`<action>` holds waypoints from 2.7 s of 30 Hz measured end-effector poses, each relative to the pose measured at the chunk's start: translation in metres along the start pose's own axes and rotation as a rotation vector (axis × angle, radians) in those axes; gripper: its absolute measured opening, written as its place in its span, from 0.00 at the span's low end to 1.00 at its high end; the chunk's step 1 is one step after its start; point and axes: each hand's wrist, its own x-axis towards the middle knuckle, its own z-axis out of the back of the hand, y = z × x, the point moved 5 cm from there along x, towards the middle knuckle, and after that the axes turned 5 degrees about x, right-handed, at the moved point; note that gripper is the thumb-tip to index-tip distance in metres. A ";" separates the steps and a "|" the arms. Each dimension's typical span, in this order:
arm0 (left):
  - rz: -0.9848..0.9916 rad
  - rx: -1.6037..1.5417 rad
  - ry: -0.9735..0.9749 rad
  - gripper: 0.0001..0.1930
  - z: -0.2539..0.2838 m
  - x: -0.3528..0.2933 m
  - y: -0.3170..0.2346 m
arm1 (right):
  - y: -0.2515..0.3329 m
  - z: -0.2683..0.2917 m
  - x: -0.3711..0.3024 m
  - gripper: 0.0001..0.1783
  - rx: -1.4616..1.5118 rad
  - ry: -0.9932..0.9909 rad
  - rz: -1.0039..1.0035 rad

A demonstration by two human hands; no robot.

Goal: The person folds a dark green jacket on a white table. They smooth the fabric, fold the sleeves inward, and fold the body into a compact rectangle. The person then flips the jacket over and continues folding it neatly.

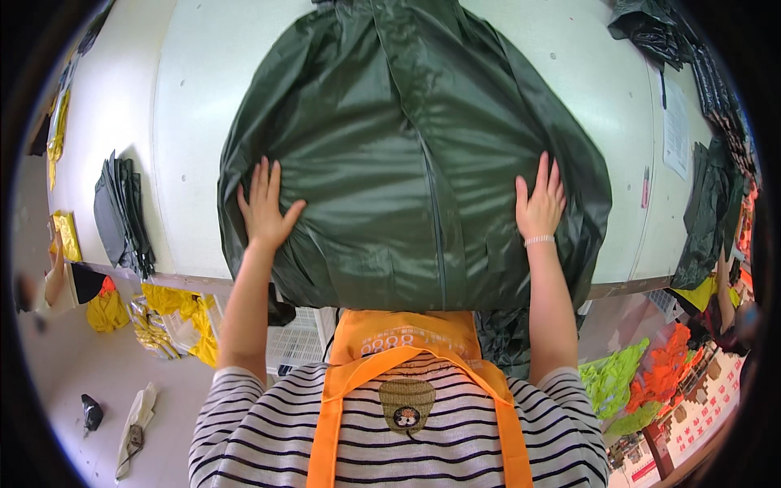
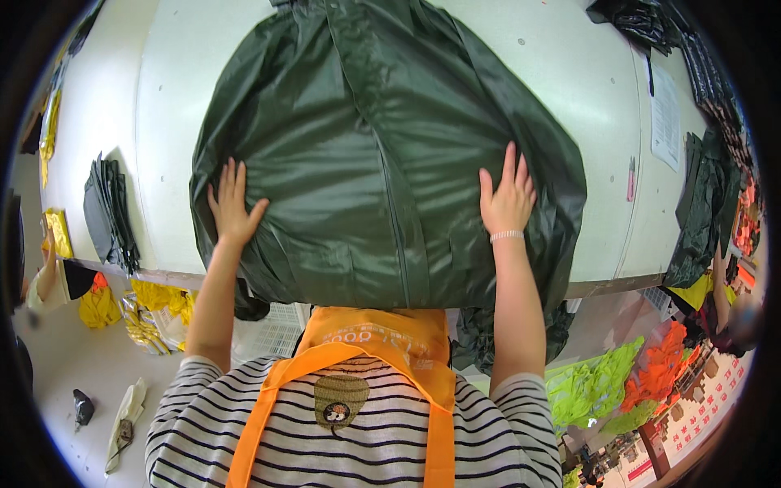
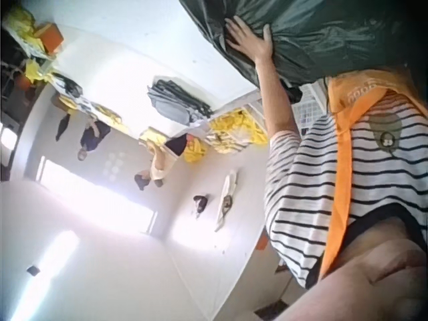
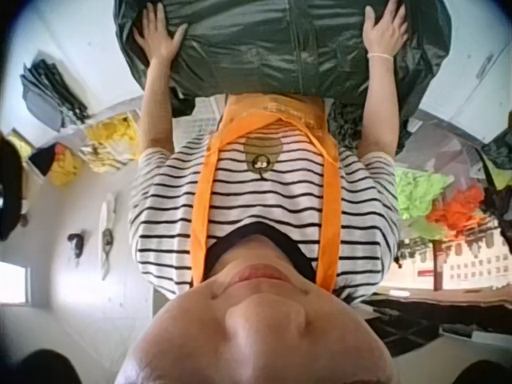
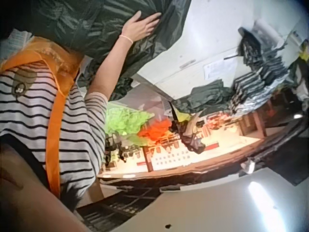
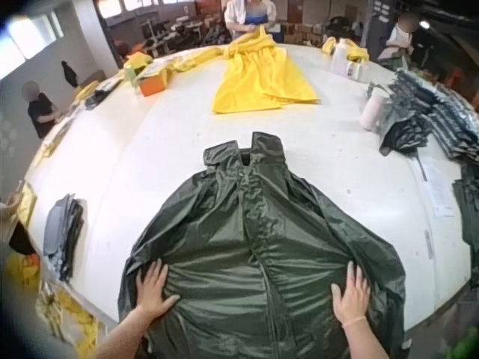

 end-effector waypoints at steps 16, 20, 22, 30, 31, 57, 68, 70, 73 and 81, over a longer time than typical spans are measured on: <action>0.128 -0.359 0.125 0.23 0.055 0.168 -0.164 | 0.144 -0.034 0.098 0.13 0.838 0.124 -0.112; 0.120 -0.241 0.216 0.23 0.045 0.186 -0.180 | 0.164 -0.026 0.089 0.12 1.055 0.253 -0.141; 0.055 -0.273 0.165 0.21 0.041 0.193 -0.181 | 0.164 -0.028 0.090 0.07 0.887 0.108 -0.021; 0.073 -1.244 0.634 0.16 0.005 0.189 -0.170 | 0.165 -0.045 0.084 0.08 1.127 0.139 -0.182; 0.084 -1.258 0.628 0.16 0.003 0.187 -0.171 | 0.164 -0.045 0.080 0.10 1.138 0.163 -0.195; 0.113 -0.496 0.279 0.20 0.025 0.000 -0.220 | 0.112 -0.005 -0.073 0.12 0.957 0.341 -0.214; 0.193 -1.263 0.618 0.19 0.011 -0.002 -0.215 | 0.128 0.001 -0.102 0.07 1.034 0.099 -0.104; 0.189 -1.233 0.585 0.19 0.013 -0.002 -0.215 | 0.132 0.008 -0.103 0.09 1.001 0.110 -0.071; 0.201 -1.258 0.541 0.18 0.015 -0.004 -0.215 | 0.135 0.013 -0.102 0.12 0.936 0.171 -0.086; 0.126 -0.859 -0.141 0.18 0.055 -0.059 -0.196 | 0.115 -0.037 -0.107 0.11 1.146 0.214 -0.245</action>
